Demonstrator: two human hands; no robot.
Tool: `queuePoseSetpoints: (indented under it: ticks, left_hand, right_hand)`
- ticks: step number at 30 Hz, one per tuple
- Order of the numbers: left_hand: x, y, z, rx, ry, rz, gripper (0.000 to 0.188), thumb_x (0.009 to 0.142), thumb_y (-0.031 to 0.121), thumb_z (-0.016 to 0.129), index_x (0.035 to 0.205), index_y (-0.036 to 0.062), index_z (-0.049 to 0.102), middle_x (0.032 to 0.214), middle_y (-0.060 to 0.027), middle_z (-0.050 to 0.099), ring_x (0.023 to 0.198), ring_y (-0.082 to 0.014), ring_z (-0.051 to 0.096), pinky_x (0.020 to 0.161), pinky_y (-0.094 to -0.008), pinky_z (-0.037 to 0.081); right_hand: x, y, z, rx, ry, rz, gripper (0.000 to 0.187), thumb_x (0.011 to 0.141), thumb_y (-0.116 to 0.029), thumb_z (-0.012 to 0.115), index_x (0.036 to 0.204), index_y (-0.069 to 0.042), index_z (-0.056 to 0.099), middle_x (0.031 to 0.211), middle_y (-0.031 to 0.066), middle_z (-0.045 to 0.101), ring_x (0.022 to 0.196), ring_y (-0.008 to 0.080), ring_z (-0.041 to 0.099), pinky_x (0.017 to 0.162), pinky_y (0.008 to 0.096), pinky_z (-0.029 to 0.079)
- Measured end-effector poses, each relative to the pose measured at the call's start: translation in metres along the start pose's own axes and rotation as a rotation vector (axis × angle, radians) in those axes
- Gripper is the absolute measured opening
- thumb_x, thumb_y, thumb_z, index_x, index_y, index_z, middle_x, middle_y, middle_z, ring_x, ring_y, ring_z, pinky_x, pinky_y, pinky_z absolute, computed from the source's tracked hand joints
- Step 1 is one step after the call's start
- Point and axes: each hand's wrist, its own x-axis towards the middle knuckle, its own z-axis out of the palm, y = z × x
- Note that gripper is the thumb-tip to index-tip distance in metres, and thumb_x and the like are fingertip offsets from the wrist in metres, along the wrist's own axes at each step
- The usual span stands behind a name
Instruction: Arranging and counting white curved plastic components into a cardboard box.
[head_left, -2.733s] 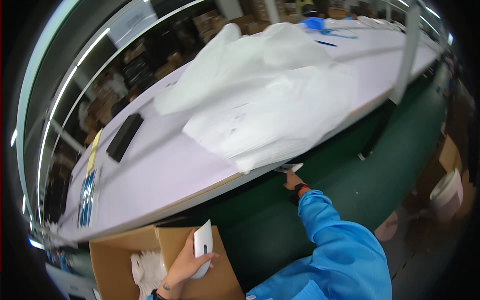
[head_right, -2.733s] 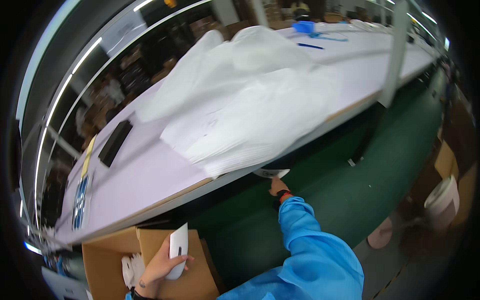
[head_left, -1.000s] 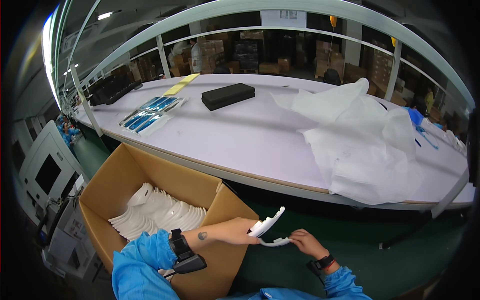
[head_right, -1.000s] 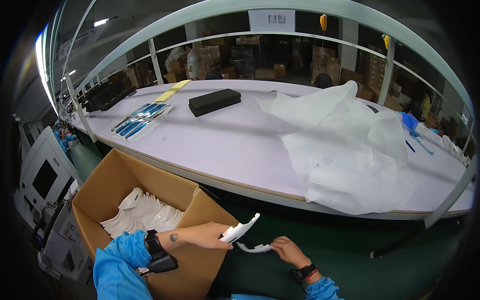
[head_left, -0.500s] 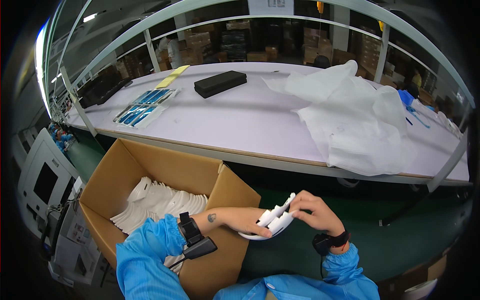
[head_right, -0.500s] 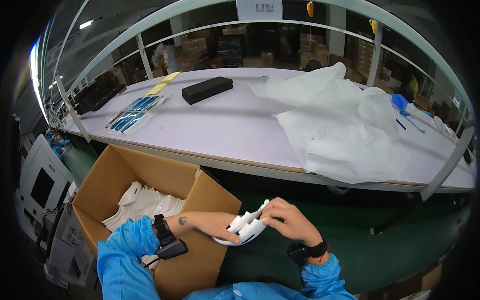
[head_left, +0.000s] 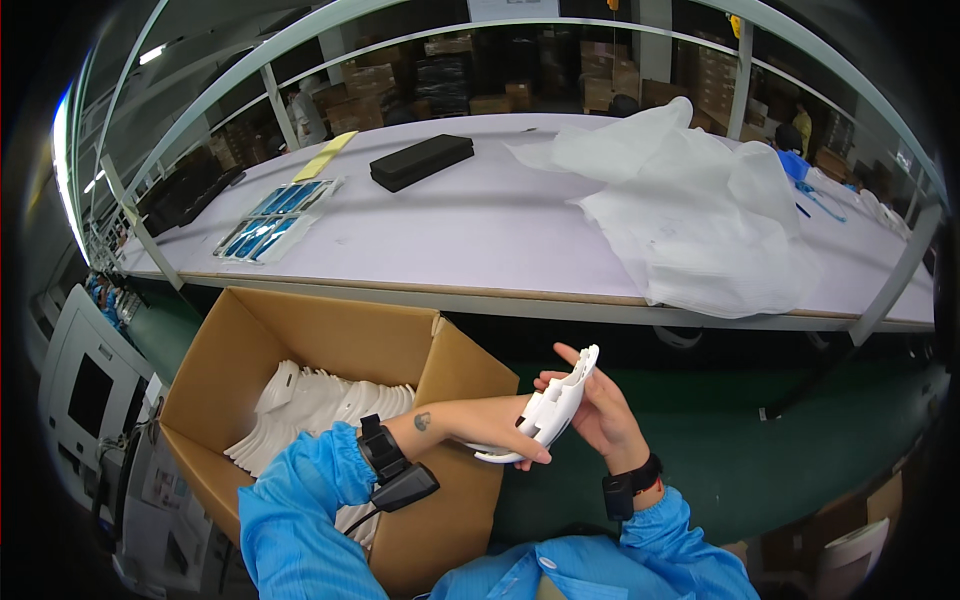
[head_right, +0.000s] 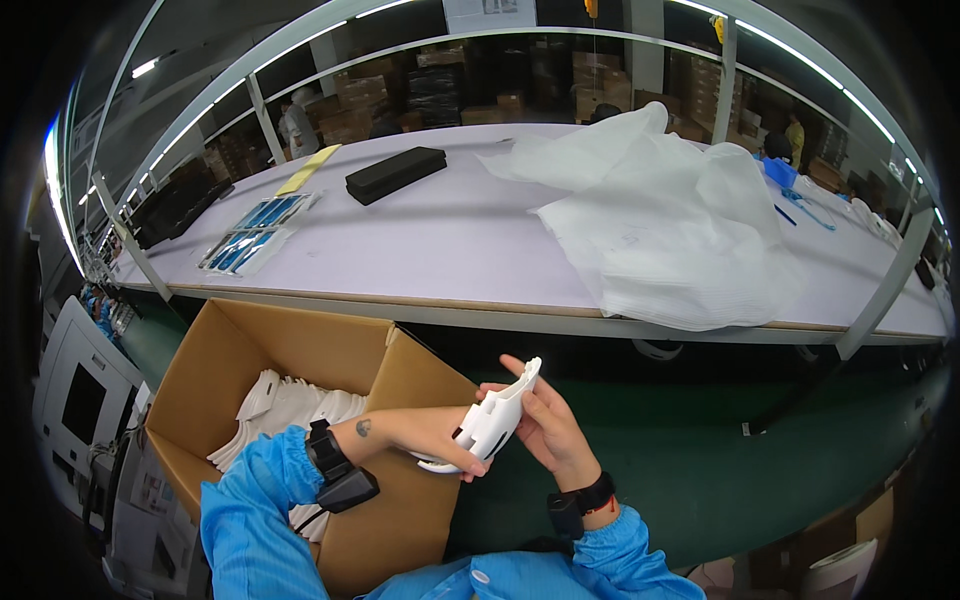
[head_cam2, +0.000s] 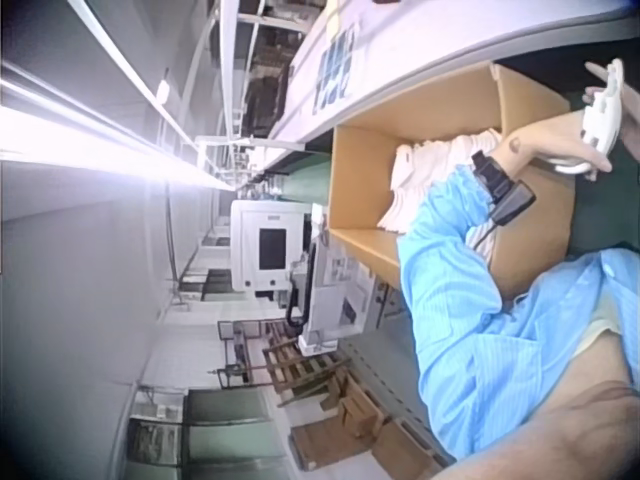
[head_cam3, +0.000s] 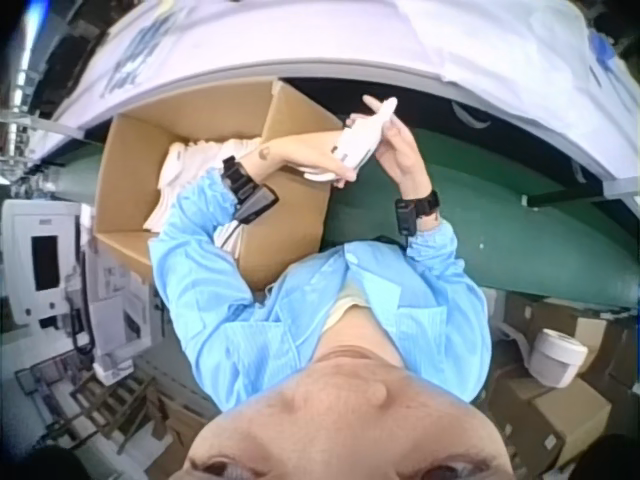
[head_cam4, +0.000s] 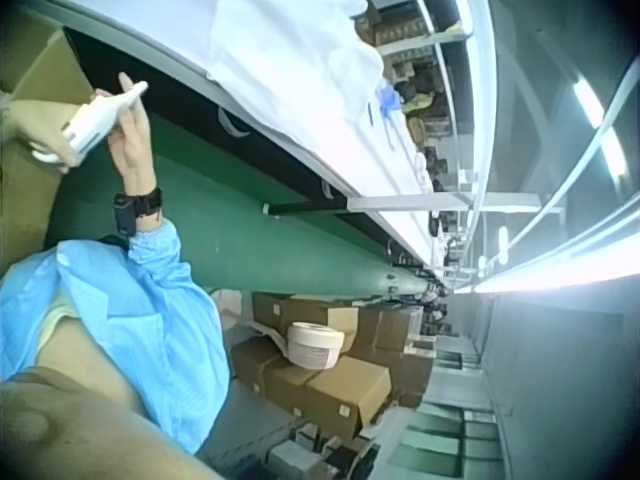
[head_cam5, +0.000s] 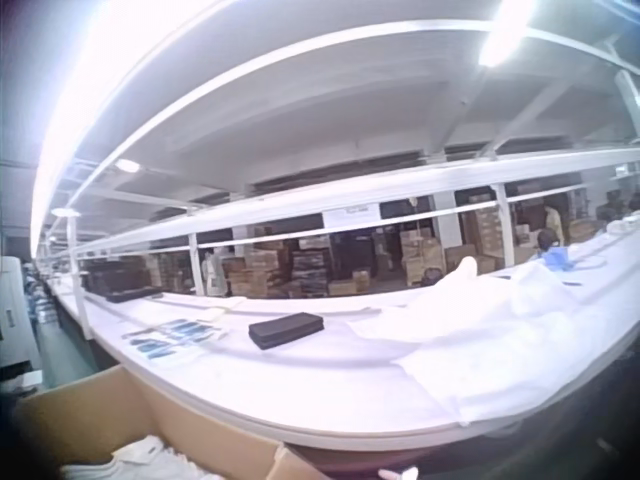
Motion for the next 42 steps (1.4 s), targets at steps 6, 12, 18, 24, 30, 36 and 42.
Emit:
queuePoseSetpoints:
  ticks: [6,12,18,24,30,36,42]
  left_hand:
    - [0.003,0.004,-0.001,0.011,-0.003,0.082,0.045,0.078,0.020,0.073,0.110,0.0012,0.049,0.100,-0.0102,0.061,0.088,-0.0161,0.062,0.078,-0.0284,0.051]
    - [0.000,0.010,0.000,0.124,0.139,0.061,0.050,0.081,0.020,0.069,0.120,0.0009,0.043,0.104,-0.0108,0.058,0.093,-0.0161,0.061,0.079,-0.0295,0.051]
    - [0.002,0.005,0.000,0.101,0.201,0.070,0.059,0.082,0.025,0.069,0.125,0.0005,0.037,0.104,-0.0111,0.057,0.090,-0.0148,0.060,0.074,-0.0278,0.051]
    - [0.007,-0.005,-0.004,0.296,0.169,0.075,0.068,0.079,0.033,0.072,0.122,-0.0042,0.036,0.098,-0.0131,0.057,0.078,-0.0193,0.063,0.069,-0.0286,0.050]
    - [0.003,-0.003,-0.006,0.734,0.323,0.061,0.076,0.074,0.052,0.070,0.116,-0.0055,0.042,0.094,-0.0226,0.060,0.086,-0.0335,0.062,0.076,-0.0367,0.048]
    - [0.005,0.004,-0.003,0.594,0.552,-0.002,0.058,0.084,0.044,0.061,0.117,-0.0016,0.049,0.106,-0.0216,0.060,0.089,-0.0294,0.063,0.077,-0.0362,0.049]
    - [0.004,0.011,-0.002,-0.204,0.444,-0.081,0.042,0.094,0.030,0.047,0.124,0.0000,0.047,0.099,-0.0144,0.061,0.083,-0.0226,0.063,0.074,-0.0341,0.050]
  right_hand:
    - [-0.003,0.014,-0.012,0.171,0.025,-0.066,0.053,0.092,-0.031,0.054,0.134,-0.003,0.038,0.119,0.0125,0.055,0.111,0.0268,0.053,0.097,0.0439,0.041]
    - [-0.001,0.019,-0.006,0.536,0.108,-0.082,0.035,0.095,-0.021,0.049,0.127,-0.007,0.045,0.118,0.0064,0.052,0.114,0.0227,0.048,0.102,0.0435,0.036]
    - [0.000,0.019,0.003,0.562,0.173,-0.123,0.035,0.096,-0.022,0.047,0.128,-0.008,0.042,0.118,0.0058,0.051,0.114,0.0214,0.047,0.102,0.0418,0.036]
    - [0.003,0.027,0.015,0.431,0.434,-0.194,0.043,0.095,-0.026,0.051,0.132,-0.007,0.038,0.117,0.0061,0.052,0.110,0.0213,0.050,0.096,0.0388,0.040]
    - [0.005,0.023,0.018,0.131,0.547,-0.128,0.043,0.093,-0.033,0.056,0.124,-0.006,0.044,0.109,0.0050,0.053,0.103,0.0180,0.053,0.090,0.0363,0.044]
    - [0.016,0.032,-0.005,0.567,0.512,-0.021,0.045,0.091,-0.041,0.056,0.122,-0.010,0.048,0.106,0.0050,0.053,0.101,0.0202,0.052,0.090,0.0401,0.043]
    - [0.017,0.027,0.003,0.335,0.345,-0.086,0.043,0.091,-0.035,0.055,0.127,-0.013,0.046,0.107,0.0042,0.053,0.102,0.0199,0.052,0.090,0.0396,0.042]
